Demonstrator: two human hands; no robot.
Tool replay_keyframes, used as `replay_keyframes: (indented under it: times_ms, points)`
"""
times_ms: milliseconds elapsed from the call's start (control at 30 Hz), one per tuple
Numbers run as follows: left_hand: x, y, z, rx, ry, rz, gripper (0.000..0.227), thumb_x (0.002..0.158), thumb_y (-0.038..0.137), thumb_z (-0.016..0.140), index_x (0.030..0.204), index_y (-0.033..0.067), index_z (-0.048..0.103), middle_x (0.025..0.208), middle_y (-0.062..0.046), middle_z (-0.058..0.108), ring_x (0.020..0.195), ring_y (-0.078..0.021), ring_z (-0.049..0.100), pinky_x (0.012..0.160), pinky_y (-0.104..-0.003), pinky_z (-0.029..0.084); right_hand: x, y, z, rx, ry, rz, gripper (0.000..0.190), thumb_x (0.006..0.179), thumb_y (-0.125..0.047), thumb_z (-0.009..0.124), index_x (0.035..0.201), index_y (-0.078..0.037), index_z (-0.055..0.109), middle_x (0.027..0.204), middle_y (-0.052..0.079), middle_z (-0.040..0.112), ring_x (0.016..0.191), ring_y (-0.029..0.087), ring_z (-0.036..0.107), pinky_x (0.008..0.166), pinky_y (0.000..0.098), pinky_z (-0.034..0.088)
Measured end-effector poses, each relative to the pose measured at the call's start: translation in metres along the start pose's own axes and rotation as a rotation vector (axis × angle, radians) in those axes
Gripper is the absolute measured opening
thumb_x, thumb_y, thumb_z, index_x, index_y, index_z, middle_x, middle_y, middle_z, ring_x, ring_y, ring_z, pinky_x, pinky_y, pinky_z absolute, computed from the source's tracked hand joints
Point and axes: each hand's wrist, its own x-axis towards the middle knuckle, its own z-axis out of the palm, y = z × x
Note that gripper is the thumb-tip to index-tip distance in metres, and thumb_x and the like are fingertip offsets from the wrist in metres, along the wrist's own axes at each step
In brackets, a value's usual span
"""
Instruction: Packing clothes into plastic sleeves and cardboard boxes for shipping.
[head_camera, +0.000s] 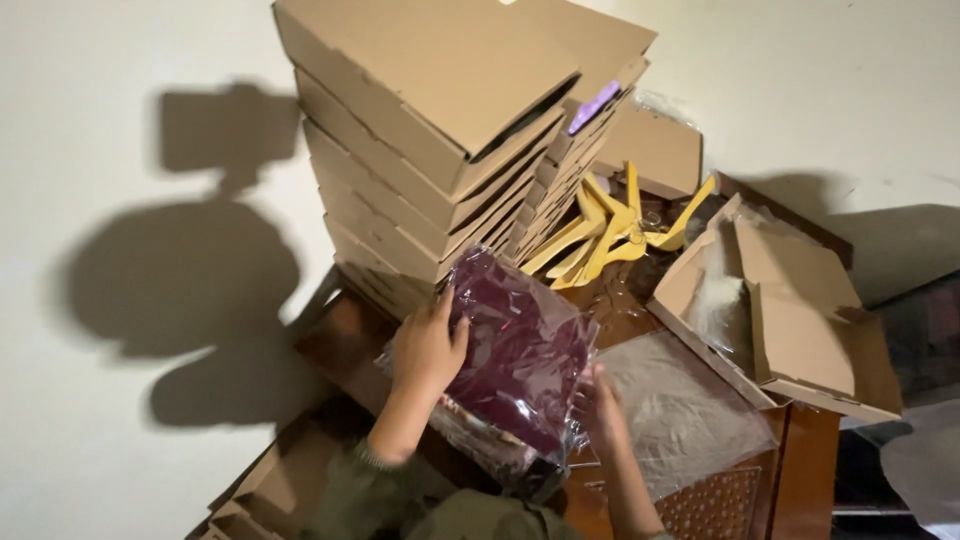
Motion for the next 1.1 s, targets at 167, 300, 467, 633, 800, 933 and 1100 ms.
replay_keyframes:
  times_ms: [167, 300, 467, 633, 800, 933, 1100]
  points:
    - [-0.051, 0.05, -0.023, -0.221, 0.375, 0.377, 0.044, 0.092, 0.02, 0.065, 0.133, 0.0054, 0.062, 0.125, -0.021, 0.067, 0.114, -0.038, 0.063, 0.097, -0.047, 0.049, -0.004, 0.075, -0.105, -0.76, 0.199, -0.382, 0.055, 0.094, -0.043, 0.068, 0.127, 0.0, 0.063, 0.123, 0.02, 0.075, 0.113, 0.03, 0.073, 0.099, 0.0478, 0.057]
    - [-0.073, 0.098, 0.042, -0.438, 0.322, 0.657, 0.027, 0.095, 0.014, 0.069, 0.121, 0.0082, 0.07, 0.125, -0.011, 0.07, 0.12, -0.0289, 0.064, 0.108, -0.043, 0.048, -0.049, 0.104, -0.159, -1.514, 0.338, -0.505, 0.078, 0.083, -0.049, 0.071, 0.147, -0.013, 0.045, 0.158, 0.012, 0.038, 0.149, 0.033, 0.03, 0.116, 0.0642, 0.019]
    - [-0.103, 0.142, 0.149, -0.52, -0.209, 0.877, 0.021, 0.099, 0.011, 0.068, 0.119, 0.0076, 0.073, 0.126, -0.007, 0.071, 0.116, -0.0231, 0.066, 0.107, -0.039, 0.05, -0.077, 0.109, -0.2, -1.383, 0.249, -0.56, 0.067, 0.091, -0.049, 0.064, 0.151, -0.024, 0.046, 0.164, 0.005, 0.034, 0.151, 0.032, 0.026, 0.118, 0.0641, 0.021]
    - [-0.141, 0.118, 0.304, -0.369, -0.633, 1.123, 0.027, 0.096, 0.015, 0.069, 0.121, 0.0077, 0.073, 0.124, -0.01, 0.072, 0.11, -0.0247, 0.066, 0.099, -0.041, 0.052, -0.089, 0.091, -0.223, -1.437, 0.282, -0.551, 0.054, 0.092, -0.045, 0.065, 0.142, -0.026, 0.058, 0.158, 0.002, 0.045, 0.149, 0.028, 0.036, 0.117, 0.0613, 0.024]
    - [-0.173, 0.106, 0.354, -0.413, -0.811, 0.942, 0.037, 0.085, 0.018, 0.07, 0.121, 0.0095, 0.072, 0.129, -0.01, 0.071, 0.124, -0.0298, 0.062, 0.111, -0.049, 0.045, -0.089, 0.085, -0.277, -1.403, 0.418, -0.629, 0.045, 0.093, -0.041, 0.063, 0.136, -0.025, 0.065, 0.153, 0.004, 0.051, 0.147, 0.03, 0.041, 0.118, 0.0587, 0.029]
    - [-0.186, 0.103, 0.394, -0.079, -0.727, 0.839, 0.071, 0.082, 0.023, 0.076, 0.148, 0.0136, 0.054, 0.154, -0.022, 0.043, 0.142, -0.048, 0.035, 0.113, -0.066, 0.026, -0.09, 0.091, -0.318, -1.409, 0.48, -0.677, 0.044, 0.094, -0.036, 0.061, 0.136, -0.025, 0.066, 0.153, 0.008, 0.052, 0.144, 0.033, 0.042, 0.115, 0.0589, 0.03]
    - [-0.209, 0.112, 0.394, -0.04, -0.64, 0.608, 0.08, 0.085, 0.028, 0.076, 0.154, 0.0162, 0.039, 0.164, -0.019, 0.021, 0.15, -0.0494, 0.013, 0.113, -0.071, 0.014, -0.091, 0.106, -0.343, -1.336, 0.44, -0.705, 0.04, 0.098, -0.028, 0.058, 0.137, -0.023, 0.065, 0.156, 0.011, 0.048, 0.148, 0.037, 0.038, 0.12, 0.0598, 0.026]
